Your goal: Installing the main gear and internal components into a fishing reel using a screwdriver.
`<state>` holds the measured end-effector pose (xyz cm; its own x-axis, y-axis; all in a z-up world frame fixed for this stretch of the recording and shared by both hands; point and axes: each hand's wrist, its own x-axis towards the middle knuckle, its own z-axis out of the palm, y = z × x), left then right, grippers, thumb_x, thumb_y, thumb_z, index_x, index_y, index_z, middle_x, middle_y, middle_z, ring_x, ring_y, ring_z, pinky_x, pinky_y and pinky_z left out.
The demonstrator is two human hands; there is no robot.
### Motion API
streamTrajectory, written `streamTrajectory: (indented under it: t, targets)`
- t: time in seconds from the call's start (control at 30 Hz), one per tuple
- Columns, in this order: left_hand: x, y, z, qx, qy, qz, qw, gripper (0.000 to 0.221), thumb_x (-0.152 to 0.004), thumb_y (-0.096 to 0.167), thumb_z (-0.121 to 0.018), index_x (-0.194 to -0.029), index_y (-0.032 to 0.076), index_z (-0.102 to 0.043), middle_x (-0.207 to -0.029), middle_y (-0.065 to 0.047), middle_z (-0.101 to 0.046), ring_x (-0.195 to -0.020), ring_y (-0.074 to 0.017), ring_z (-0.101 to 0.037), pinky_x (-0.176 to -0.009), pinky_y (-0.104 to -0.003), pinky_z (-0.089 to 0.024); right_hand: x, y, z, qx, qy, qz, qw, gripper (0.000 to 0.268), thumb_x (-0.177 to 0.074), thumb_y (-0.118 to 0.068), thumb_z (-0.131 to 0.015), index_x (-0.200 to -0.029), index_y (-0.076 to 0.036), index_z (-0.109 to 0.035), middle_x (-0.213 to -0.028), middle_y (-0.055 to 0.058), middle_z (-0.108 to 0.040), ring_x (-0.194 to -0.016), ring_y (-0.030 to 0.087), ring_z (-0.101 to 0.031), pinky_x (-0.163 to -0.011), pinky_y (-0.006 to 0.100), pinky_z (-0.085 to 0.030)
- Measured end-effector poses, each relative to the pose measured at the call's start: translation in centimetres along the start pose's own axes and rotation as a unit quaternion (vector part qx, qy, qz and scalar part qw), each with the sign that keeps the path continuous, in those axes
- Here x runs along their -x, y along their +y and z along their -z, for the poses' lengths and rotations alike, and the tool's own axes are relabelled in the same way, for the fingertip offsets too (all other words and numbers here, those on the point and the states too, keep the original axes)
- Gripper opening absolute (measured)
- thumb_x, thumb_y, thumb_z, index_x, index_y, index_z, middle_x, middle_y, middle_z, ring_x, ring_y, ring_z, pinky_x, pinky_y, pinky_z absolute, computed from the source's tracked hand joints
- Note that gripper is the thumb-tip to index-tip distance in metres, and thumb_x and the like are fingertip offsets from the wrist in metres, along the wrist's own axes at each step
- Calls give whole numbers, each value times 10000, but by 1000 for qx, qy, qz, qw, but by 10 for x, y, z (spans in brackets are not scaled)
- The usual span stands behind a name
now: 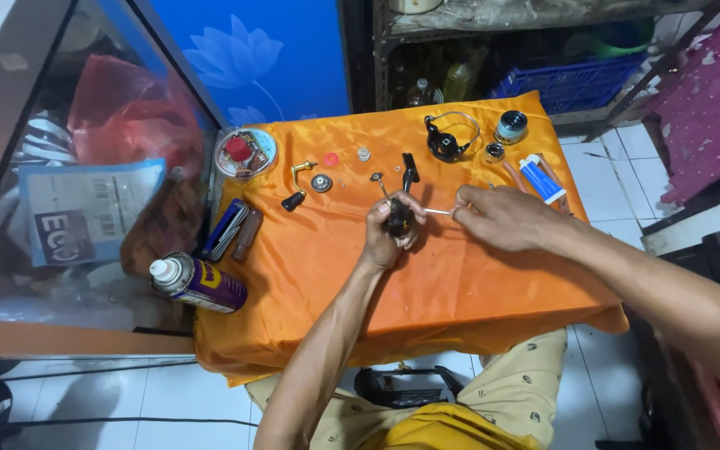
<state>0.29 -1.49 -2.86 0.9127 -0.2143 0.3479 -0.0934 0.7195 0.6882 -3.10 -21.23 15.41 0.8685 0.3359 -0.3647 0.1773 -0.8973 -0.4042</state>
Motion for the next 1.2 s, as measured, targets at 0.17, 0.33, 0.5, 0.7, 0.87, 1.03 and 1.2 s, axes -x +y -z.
streamTrajectory:
  t: [0.17, 0.33, 0.5, 0.7, 0.87, 1.03, 1.2]
  targets:
    - [-1, 6, 2, 25, 8, 7, 1000, 619, -908, 561, -455, -869, -33, -625, -661, -145, -553, -315, -75, -371, -282, -219, -321, 1, -1, 3, -189, -36, 7, 981, 251, -935, -253, -532, -1010, -37, -637, -715, 142, -666, -717, 286, -622, -652, 416, -492]
    - [-1, 7, 3, 31, 9, -1, 999, 606, -915, 555, -448, -841, -27, -601, -647, -132, -517, -316, -74, -363, -278, -213, -305, 11, 1, 6, -295, -76, 11, 952, 268, -953, -179, -600, -1114, 17, -688, -756, 124, -708, -583, 149, -491, -500, 277, -425]
    - [-4, 4, 8, 65, 7, 6, 998, 607, -927, 563, -423, -842, -18, -580, -665, -133, -511, -328, -70, -357, -286, -207, -299, 17, 18, 8, -362, -49, -25, 930, 381, -988, -185, -580, -1253, 83, -630, -894, 223, -697, -542, 175, -552, -428, 304, -456]
    - [-4, 21, -3, 217, -7, 20, 976, 479, -940, 439, -447, -858, -1, -619, -739, -105, -618, -385, -98, -351, -335, -235, -247, 38, -36, 38, 43, 287, 201, 936, 424, -941, -295, -686, -1260, -19, -648, -1058, 122, -675, -924, 237, -654, -764, 370, -514]
    - [3, 16, 11, 181, 101, 75, 975, 539, -927, 515, -390, -820, 32, -604, -608, -30, -527, -393, -91, -342, -346, -220, -244, -7, -145, -25, 106, 329, 446, 826, 224, -960, -256, -650, -1090, -83, -709, -1059, 79, -687, -958, 238, -650, -803, 337, -526]
    - [9, 16, 28, 162, 110, 53, 979, 546, -925, 522, -388, -824, 26, -595, -624, -49, -526, -396, -99, -352, -346, -228, -251, -100, -206, -108, 255, 415, 499, 717, 138, -890, -138, -633, -1002, -217, -614, -931, -12, -578, -882, 198, -585, -633, 323, -500]
    - [3, 4, 35, 138, 113, 19, 984, 557, -923, 532, -385, -831, 18, -580, -647, -77, -524, -399, -111, -366, -346, -240, -262, -189, -217, -166, 279, 383, 532, 702, 159, -837, -100, -614, -937, -204, -680, -909, -8, -589, -885, 209, -587, -571, 348, -488]
